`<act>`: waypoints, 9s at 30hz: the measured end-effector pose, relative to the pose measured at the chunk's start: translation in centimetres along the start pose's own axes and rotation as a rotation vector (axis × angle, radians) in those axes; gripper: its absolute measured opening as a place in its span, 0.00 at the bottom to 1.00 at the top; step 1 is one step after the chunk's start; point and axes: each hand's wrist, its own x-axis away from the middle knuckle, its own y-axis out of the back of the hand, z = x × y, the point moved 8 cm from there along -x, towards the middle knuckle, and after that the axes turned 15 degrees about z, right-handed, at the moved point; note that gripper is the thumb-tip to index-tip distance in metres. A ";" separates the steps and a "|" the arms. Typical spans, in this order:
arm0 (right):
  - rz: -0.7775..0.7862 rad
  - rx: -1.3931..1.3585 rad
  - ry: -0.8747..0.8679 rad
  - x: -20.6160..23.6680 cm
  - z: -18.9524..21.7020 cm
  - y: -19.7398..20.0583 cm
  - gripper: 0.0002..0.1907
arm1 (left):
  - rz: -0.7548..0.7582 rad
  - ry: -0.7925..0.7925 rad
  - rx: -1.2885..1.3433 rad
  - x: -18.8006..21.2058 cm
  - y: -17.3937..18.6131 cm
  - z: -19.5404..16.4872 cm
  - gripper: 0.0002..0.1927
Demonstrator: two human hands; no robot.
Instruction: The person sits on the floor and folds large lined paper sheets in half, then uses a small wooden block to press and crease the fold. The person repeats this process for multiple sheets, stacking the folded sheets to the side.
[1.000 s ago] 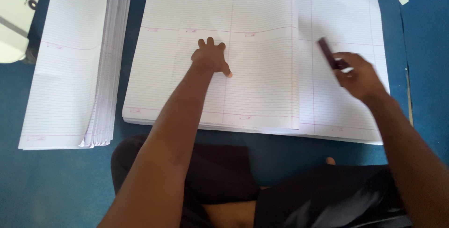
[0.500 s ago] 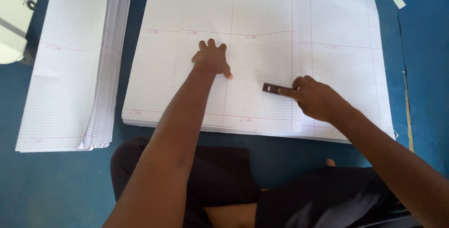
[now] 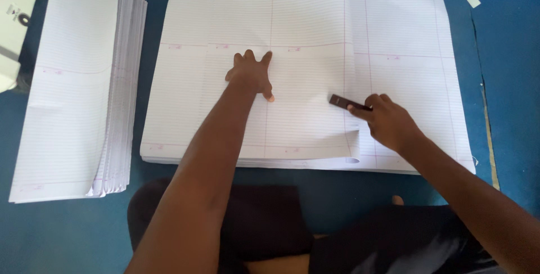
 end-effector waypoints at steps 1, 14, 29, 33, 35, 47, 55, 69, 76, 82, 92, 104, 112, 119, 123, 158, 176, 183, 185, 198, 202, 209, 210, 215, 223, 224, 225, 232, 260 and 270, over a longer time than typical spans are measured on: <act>0.009 0.007 -0.032 -0.8 -0.6 0.2 0.25 | 0.012 0.002 -0.009 -0.1 0.1 -0.1 0.65; -0.201 -0.022 -0.137 -12.3 -6.4 4.8 0.22 | 0.033 0.003 -0.053 -2.1 1.6 0.1 0.63; -0.086 -0.247 -0.330 -24.2 -11.1 9.1 0.29 | 0.044 -0.016 -0.051 -5.6 3.6 0.6 0.64; -0.035 -0.257 -0.393 -27.9 -12.4 9.6 0.31 | 0.055 -0.022 -0.061 -6.5 4.3 0.7 0.64; -0.028 -0.240 -0.407 -29.6 -13.2 9.9 0.31 | 0.061 -0.026 -0.061 -7.0 4.7 0.6 0.64; -0.068 -0.185 -0.429 -39.6 -16.7 12.6 0.30 | 0.061 -0.046 -0.054 -10.3 7.0 0.5 0.65; -0.105 -0.142 -0.438 -43.6 -18.2 14.5 0.29 | 0.056 -0.059 -0.059 -12.4 7.6 0.5 0.65; -0.123 -0.059 -0.371 -42.1 -18.1 14.7 0.26 | 0.041 -0.060 -0.055 -11.0 7.1 -0.1 0.65; -0.155 -0.118 -0.285 -37.2 -16.8 13.4 0.30 | 0.067 -0.038 -0.058 -9.2 6.4 -0.1 0.65; -0.157 -0.022 -0.234 -31.9 -14.4 12.3 0.31 | 0.046 -0.024 -0.028 -7.0 5.5 -0.3 0.64; 0.004 -0.109 -0.284 -22.4 -10.1 9.9 0.33 | -0.020 -0.009 0.058 -4.3 3.4 0.0 0.63; -0.062 -0.140 -0.120 -11.3 -4.8 6.8 0.33 | -0.063 -0.039 0.140 -2.6 -0.7 0.8 0.61; -0.001 -0.095 -0.052 -5.1 -1.5 4.9 0.31 | -0.132 -0.010 0.168 -1.6 -2.4 0.5 0.53; 0.035 -0.195 0.048 -0.7 0.8 1.9 0.30 | -0.256 -0.039 0.237 -1.1 -3.7 1.4 0.46; 0.036 -0.276 0.132 3.1 2.3 0.5 0.32 | -0.265 -0.045 0.253 -0.8 -4.2 1.6 0.48; 0.114 -0.166 0.171 11.1 7.3 -3.0 0.31 | -0.381 -0.201 0.362 2.2 -6.2 4.0 0.48; -0.091 -0.423 -0.477 6.7 -8.0 -0.6 0.27 | -0.565 -0.473 0.363 1.7 -5.4 8.3 0.31; 0.000 -0.465 -0.638 5.4 -11.4 -3.5 0.24 | -0.673 -0.146 0.414 2.4 -3.0 14.7 0.17; 0.029 -0.425 -0.662 4.9 -11.3 -3.6 0.23 | -0.694 -0.021 0.461 2.5 -2.7 16.8 0.16; -0.144 -0.761 -0.446 -2.6 -6.7 0.3 0.19 | -0.633 0.148 0.743 0.9 -2.4 20.5 0.03; -0.130 -1.131 -0.389 -5.2 -3.8 0.6 0.26 | -0.672 0.140 0.758 0.7 -2.0 21.1 0.04; -0.115 -1.285 -0.303 -7.4 -1.4 1.0 0.29 | -0.652 0.124 0.779 -0.1 -2.1 21.5 0.05; -0.107 -1.306 -0.289 -7.4 -1.4 0.9 0.29 | -0.644 0.115 0.772 -0.2 -2.1 21.4 0.05; -0.092 -1.380 -0.368 -7.2 -2.0 1.0 0.23 | -0.691 0.066 0.714 -0.4 -1.9 19.8 0.06; -0.137 -1.522 -0.220 -6.8 -1.1 4.0 0.21 | -0.700 0.012 0.689 -1.9 -1.9 16.2 0.11; -0.131 -1.531 -0.173 -6.9 -0.6 4.6 0.22 | -0.689 -0.003 0.683 -2.1 -2.0 15.8 0.11; -0.125 -1.540 -0.126 -7.1 0.0 5.3 0.23 | -0.679 -0.019 0.678 -2.3 -2.1 15.2 0.10; -0.141 -1.276 -0.101 -6.7 4.1 9.2 0.33 | -0.668 -0.069 0.691 -2.2 -2.2 14.4 0.06; -0.107 -0.739 -0.047 -10.1 4.4 4.0 0.46 | -0.614 -0.103 0.937 -2.5 -3.1 12.6 0.05; -0.220 -0.721 0.030 -11.0 8.1 4.6 0.46 | -0.597 -0.155 0.998 -2.8 -3.3 12.1 0.04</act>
